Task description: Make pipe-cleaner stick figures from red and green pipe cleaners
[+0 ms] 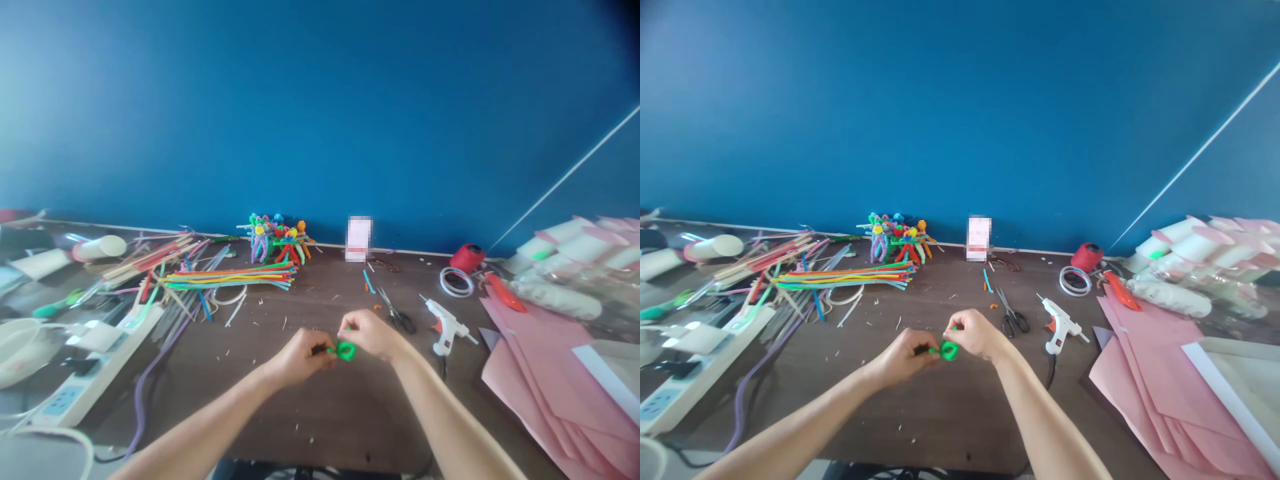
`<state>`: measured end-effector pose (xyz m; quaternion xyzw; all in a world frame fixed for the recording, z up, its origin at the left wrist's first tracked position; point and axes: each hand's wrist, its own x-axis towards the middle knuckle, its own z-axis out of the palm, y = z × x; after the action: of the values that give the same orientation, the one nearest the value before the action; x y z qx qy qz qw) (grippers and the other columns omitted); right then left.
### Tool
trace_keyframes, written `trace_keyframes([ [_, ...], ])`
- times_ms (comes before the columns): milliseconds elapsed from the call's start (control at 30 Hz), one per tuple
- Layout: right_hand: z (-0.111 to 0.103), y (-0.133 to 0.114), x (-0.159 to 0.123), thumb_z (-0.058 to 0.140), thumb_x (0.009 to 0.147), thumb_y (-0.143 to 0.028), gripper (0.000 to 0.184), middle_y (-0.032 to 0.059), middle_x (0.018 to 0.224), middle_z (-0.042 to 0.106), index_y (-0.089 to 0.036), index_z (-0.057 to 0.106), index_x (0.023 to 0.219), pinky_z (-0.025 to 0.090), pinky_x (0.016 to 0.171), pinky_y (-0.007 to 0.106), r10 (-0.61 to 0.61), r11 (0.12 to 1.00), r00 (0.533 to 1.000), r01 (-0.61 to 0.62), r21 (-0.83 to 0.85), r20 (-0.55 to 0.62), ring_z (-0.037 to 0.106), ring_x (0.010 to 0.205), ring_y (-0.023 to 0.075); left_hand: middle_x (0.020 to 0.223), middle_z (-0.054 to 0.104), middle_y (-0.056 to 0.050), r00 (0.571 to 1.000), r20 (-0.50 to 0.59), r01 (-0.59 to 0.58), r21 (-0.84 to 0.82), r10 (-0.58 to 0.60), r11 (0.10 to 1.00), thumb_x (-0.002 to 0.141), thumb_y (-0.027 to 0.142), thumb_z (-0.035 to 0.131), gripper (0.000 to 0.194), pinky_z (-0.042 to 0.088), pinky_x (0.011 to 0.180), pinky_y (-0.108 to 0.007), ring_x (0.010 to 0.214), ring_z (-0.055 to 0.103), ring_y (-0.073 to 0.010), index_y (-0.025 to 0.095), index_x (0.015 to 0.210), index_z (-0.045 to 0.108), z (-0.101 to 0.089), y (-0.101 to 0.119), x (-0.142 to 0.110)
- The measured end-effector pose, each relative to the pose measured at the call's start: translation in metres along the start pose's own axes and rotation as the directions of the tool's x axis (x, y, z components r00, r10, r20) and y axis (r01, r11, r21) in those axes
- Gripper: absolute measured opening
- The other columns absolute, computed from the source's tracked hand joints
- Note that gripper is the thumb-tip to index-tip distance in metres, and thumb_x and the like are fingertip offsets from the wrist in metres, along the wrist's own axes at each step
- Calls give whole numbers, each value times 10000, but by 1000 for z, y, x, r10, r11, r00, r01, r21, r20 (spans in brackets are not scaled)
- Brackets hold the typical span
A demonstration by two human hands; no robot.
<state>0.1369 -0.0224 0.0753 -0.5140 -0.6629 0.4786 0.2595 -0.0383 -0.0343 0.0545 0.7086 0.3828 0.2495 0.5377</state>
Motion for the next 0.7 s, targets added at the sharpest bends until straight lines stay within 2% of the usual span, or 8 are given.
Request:
trace_keyframes([
  [67, 1, 9, 4, 561, 664, -283, 196, -41, 463, 464, -154, 526, 521, 313, 499, 214, 43, 994, 998, -46, 102, 34, 396, 473, 91, 562, 604, -10, 996, -87, 14, -166, -29, 986, 713, 265, 538, 147, 385, 494, -198, 484, 516, -97, 143, 630, 547, 1, -1, -1],
  [100, 5, 12, 4, 551, 669, -303, 217, -44, 462, 456, -151, 517, 518, 310, 490, 209, 43, 992, 999, -44, 120, 13, 386, 466, 85, 566, 604, -10, 987, -153, 18, -260, -59, 966, 715, 288, 545, 165, 393, 492, -201, 477, 516, -95, 147, 634, 525, 3, -4, -1],
  [133, 10, 15, 2, 540, 676, -309, 227, -47, 464, 447, -149, 507, 518, 306, 488, 205, 48, 989, 999, -45, 144, -15, 377, 465, 80, 551, 594, -2, 969, -225, 14, -344, -97, 939, 709, 308, 557, 182, 391, 479, -200, 458, 509, -91, 151, 632, 505, 7, -7, 0],
  [200, 24, 19, -3, 518, 690, -303, 227, -51, 472, 429, -149, 491, 525, 299, 485, 198, 60, 982, 994, -43, 184, -87, 366, 469, 74, 533, 576, 10, 909, -371, -4, -469, -192, 883, 696, 330, 576, 217, 387, 465, -193, 446, 499, -81, 151, 615, 483, 15, -15, 4],
  [300, 40, 21, -11, 517, 704, -298, 220, -44, 478, 438, -145, 523, 546, 296, 474, 193, 67, 984, 969, -24, 177, -239, 370, 469, 76, 526, 567, 15, 853, -444, -34, -571, -274, 820, 664, 333, 609, 232, 395, 457, -194, 437, 496, -77, 143, 610, 487, 26, -22, 10],
  [400, 44, 19, -18, 525, 715, -297, 216, -19, 494, 512, -143, 598, 582, 325, 473, 193, 35, 997, 942, -11, 73, -332, 422, 475, 93, 526, 564, 15, 853, -419, -13, -613, -311, 790, 645, 340, 624, 237, 414, 471, -202, 452, 508, -82, 137, 623, 503, 29, -21, 13],
  [567, 34, 17, -22, 484, 761, -269, 218, 19, 616, 628, -177, 655, 663, 399, 560, 216, -99, 988, 924, 46, -150, -369, 546, 582, 144, 561, 574, -7, 908, -235, 124, -640, -347, 758, 629, 350, 636, 253, 420, 468, -210, 477, 517, -90, 114, 666, 554, 23, -12, 13],
  [700, 30, 18, -24, 475, 771, -238, 199, 40, 728, 662, -186, 667, 774, 433, 633, 240, -144, 975, 913, 65, -213, -382, 592, 686, 169, 572, 570, 0, 888, -256, 112, -685, -382, 720, 613, 337, 654, 249, 417, 460, -210, 464, 506, -80, 115, 672, 556, 22, -11, 15],
])
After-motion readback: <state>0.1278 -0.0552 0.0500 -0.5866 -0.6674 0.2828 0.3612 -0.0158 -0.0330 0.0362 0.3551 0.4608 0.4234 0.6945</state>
